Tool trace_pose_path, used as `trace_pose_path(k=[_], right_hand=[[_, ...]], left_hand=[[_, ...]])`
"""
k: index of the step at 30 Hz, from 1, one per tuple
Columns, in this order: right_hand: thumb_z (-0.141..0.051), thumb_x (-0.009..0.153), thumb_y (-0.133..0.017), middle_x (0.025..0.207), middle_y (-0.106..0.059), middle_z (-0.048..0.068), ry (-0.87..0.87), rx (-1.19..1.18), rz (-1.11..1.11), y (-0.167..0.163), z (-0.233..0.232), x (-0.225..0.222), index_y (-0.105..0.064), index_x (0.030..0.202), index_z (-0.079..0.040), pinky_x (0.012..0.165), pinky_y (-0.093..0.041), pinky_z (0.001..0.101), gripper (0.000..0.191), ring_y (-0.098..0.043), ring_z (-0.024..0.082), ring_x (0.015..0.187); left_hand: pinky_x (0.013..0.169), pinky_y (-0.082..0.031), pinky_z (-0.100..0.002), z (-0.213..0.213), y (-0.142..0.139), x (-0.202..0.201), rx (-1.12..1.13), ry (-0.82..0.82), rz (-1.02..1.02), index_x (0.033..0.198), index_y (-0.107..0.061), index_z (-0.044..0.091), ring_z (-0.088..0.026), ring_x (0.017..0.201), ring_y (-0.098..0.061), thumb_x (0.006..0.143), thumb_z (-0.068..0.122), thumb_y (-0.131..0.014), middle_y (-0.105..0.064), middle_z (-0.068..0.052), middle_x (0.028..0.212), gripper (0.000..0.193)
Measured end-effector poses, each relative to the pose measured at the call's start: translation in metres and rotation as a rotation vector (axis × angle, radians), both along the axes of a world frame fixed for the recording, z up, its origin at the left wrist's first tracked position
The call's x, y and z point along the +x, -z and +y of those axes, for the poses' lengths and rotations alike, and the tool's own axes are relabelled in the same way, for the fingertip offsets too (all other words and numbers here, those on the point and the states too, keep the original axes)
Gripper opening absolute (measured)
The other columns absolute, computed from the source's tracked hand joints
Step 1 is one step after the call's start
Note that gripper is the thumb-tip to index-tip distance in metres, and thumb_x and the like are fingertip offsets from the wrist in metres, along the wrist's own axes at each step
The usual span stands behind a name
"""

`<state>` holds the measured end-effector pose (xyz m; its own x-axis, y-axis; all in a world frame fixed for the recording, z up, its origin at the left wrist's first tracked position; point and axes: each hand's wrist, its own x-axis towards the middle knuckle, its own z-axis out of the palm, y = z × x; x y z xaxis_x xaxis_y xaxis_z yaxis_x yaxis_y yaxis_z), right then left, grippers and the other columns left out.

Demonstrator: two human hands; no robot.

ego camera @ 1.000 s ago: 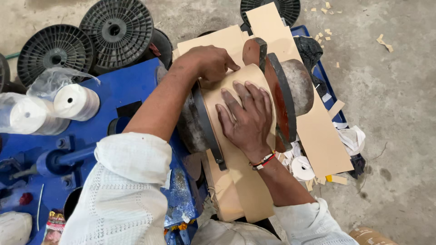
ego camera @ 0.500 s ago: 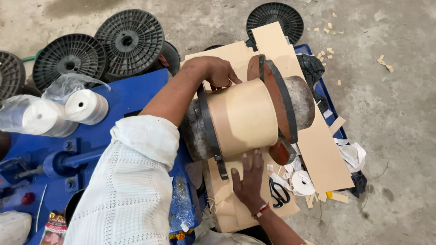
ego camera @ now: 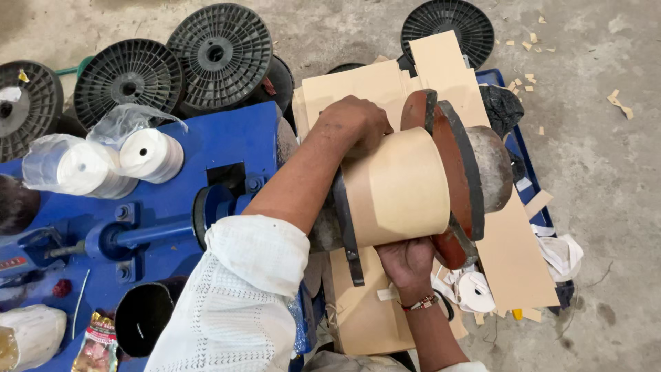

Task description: The person cuts a sheet of brown paper with scissors and wraps it around a rotating machine mold. They apply glue to the seam and secure it with white tape strips, repeating the process to build up the cone structure.

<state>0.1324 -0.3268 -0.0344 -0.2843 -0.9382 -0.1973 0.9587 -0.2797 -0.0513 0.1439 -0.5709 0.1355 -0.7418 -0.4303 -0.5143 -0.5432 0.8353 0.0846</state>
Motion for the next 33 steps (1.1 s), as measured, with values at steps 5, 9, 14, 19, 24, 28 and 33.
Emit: trace_pose_path(k=[5, 9, 14, 19, 24, 28, 33], right_hand=[[-0.047, 0.104, -0.053, 0.147, -0.057, 0.006, -0.006, 0.012, -0.116, 0.012, -0.024, -0.004, -0.053, 0.145, -0.011, 0.117, -0.037, 0.0494, 0.054, -0.05, 0.026, 0.138], [-0.047, 0.106, -0.052, 0.147, -0.057, 0.007, -0.023, -0.024, -0.165, 0.005, -0.053, -0.007, -0.052, 0.145, -0.01, 0.118, -0.037, 0.0497, 0.054, -0.05, 0.027, 0.138], [-0.046, 0.108, -0.051, 0.146, -0.056, 0.009, -0.037, -0.038, -0.197, 0.002, -0.088, -0.009, -0.051, 0.146, -0.009, 0.119, -0.037, 0.05, 0.053, -0.05, 0.028, 0.137], [-0.044, 0.11, -0.05, 0.145, -0.056, 0.01, -0.041, -0.043, -0.213, 0.007, -0.102, -0.012, -0.05, 0.146, -0.007, 0.12, -0.037, 0.0503, 0.052, -0.05, 0.029, 0.137], [-0.043, 0.111, -0.05, 0.145, -0.055, 0.012, -0.053, -0.04, -0.214, 0.003, -0.11, -0.011, -0.049, 0.147, -0.006, 0.121, -0.037, 0.0507, 0.051, -0.051, 0.03, 0.137], [-0.043, 0.113, -0.049, 0.144, -0.055, 0.013, -0.062, -0.045, -0.211, -0.018, -0.102, -0.008, -0.049, 0.147, -0.005, 0.121, -0.037, 0.0509, 0.051, -0.051, 0.031, 0.137], [-0.042, 0.115, -0.048, 0.143, -0.054, 0.014, -0.069, -0.054, -0.214, -0.013, -0.123, -0.004, -0.048, 0.147, -0.004, 0.122, -0.038, 0.0512, 0.05, -0.051, 0.032, 0.137]], left_hand=[[0.098, -0.054, -0.04, -0.015, 0.008, -0.01, 0.1, 0.027, -0.04, 0.135, -0.065, 0.041, -0.028, 0.12, -0.066, 0.078, 0.008, -0.056, -0.068, -0.001, 0.134, 0.067], [0.096, -0.055, -0.04, -0.022, 0.015, -0.013, 0.193, 0.021, -0.1, 0.137, -0.064, 0.037, -0.029, 0.118, -0.068, 0.072, 0.005, -0.057, -0.069, -0.005, 0.132, 0.073], [0.09, -0.057, -0.042, -0.029, 0.017, -0.016, 0.167, -0.021, -0.081, 0.132, -0.067, 0.036, -0.03, 0.114, -0.068, 0.066, -0.004, -0.056, -0.071, -0.004, 0.127, 0.078], [0.09, -0.059, -0.04, -0.033, 0.021, -0.012, 0.097, -0.081, -0.055, 0.121, -0.078, 0.004, -0.034, 0.116, -0.071, 0.073, 0.002, -0.066, -0.074, -0.022, 0.124, 0.05], [0.086, -0.053, -0.045, -0.034, 0.022, -0.008, -0.261, -0.052, 0.44, 0.122, -0.058, 0.004, -0.035, 0.113, -0.065, 0.044, 0.028, -0.098, -0.067, -0.019, 0.117, 0.091], [0.08, -0.054, -0.048, -0.037, 0.015, -0.006, -0.47, -0.004, 0.607, 0.124, -0.057, 0.002, -0.034, 0.105, -0.069, 0.025, 0.042, -0.102, -0.07, -0.016, 0.109, 0.116], [0.081, -0.056, -0.044, -0.039, 0.006, -0.002, -0.092, -0.111, 0.322, 0.099, -0.072, 0.005, -0.034, 0.098, -0.072, 0.057, 0.034, -0.096, -0.074, -0.015, 0.101, 0.056]])
